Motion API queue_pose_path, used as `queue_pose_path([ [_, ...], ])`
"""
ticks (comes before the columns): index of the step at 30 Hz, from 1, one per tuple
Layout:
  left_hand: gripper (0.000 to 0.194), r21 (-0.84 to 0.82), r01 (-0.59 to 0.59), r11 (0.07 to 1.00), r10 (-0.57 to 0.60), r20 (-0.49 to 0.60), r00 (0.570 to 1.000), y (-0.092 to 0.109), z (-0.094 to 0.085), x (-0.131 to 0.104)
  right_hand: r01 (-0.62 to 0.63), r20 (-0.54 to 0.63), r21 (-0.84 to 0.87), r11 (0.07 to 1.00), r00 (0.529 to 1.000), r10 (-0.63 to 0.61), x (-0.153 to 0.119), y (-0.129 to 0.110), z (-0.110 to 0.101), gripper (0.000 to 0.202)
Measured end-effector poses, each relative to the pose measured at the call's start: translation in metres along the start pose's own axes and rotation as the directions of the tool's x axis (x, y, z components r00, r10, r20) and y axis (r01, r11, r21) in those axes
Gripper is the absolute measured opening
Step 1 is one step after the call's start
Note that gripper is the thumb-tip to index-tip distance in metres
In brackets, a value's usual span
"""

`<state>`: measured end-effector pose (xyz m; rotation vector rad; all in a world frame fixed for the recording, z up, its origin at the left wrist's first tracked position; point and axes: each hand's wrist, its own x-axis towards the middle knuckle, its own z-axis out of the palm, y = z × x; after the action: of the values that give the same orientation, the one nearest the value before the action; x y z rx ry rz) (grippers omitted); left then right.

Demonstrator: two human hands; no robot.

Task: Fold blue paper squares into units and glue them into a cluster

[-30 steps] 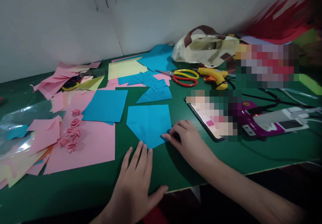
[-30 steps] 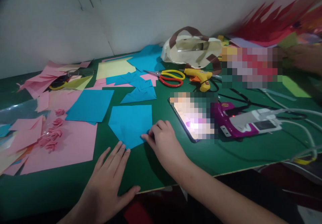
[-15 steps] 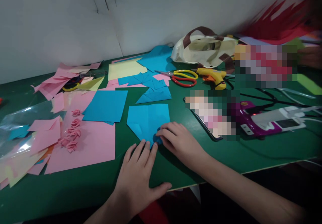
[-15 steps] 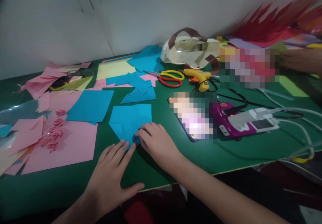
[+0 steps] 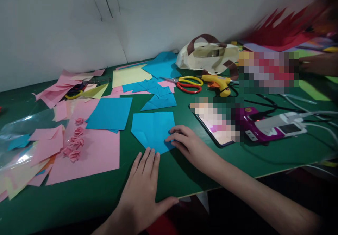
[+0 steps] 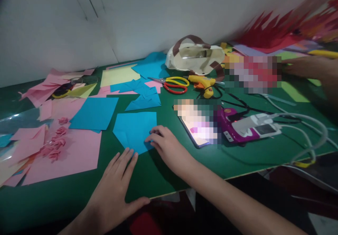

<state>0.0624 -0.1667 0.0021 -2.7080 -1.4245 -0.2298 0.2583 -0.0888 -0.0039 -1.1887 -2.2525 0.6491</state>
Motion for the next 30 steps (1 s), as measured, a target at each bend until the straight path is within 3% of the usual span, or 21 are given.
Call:
queue_pose_path([
  [3,0.084,0.011,-0.018,1.000,0.018,-0.013,1.000,-0.002,-0.004,0.002,0.040,-0.011,-0.031,0.999,0.999,-0.040,-0.003,0.007,-0.008,0.031],
  [8,0.066,-0.024,-0.057,0.998,0.056,-0.074,0.996,-0.010,-0.013,0.006,0.244,0.130,-0.146,0.959,0.965,-0.226,-0.002,0.008,-0.023,0.026],
  [10,0.052,-0.058,-0.070,0.996,0.062,-0.119,0.991,-0.012,-0.013,0.007,0.298,0.157,-0.161,0.941,0.949,-0.274,0.000,0.008,-0.024,0.032],
  [15,0.029,-0.105,-0.088,0.991,0.068,-0.183,0.981,-0.015,-0.011,0.010,0.399,0.144,-0.216,0.891,0.916,-0.375,0.010,0.011,-0.016,0.020],
  [18,0.027,-0.115,-0.082,0.990,0.059,-0.185,0.981,-0.016,-0.011,0.011,0.370,0.147,-0.208,0.905,0.927,-0.345,0.017,0.008,-0.013,0.023],
  [26,0.032,-0.094,-0.077,0.993,0.061,-0.161,0.985,-0.014,-0.006,0.008,0.141,0.148,-0.165,0.976,0.982,-0.117,0.031,-0.005,-0.004,0.017],
  [30,0.031,-0.162,-0.007,0.987,-0.015,-0.137,0.990,-0.011,-0.005,0.005,0.071,0.082,-0.243,0.968,0.995,-0.053,0.028,-0.009,0.002,0.034],
])
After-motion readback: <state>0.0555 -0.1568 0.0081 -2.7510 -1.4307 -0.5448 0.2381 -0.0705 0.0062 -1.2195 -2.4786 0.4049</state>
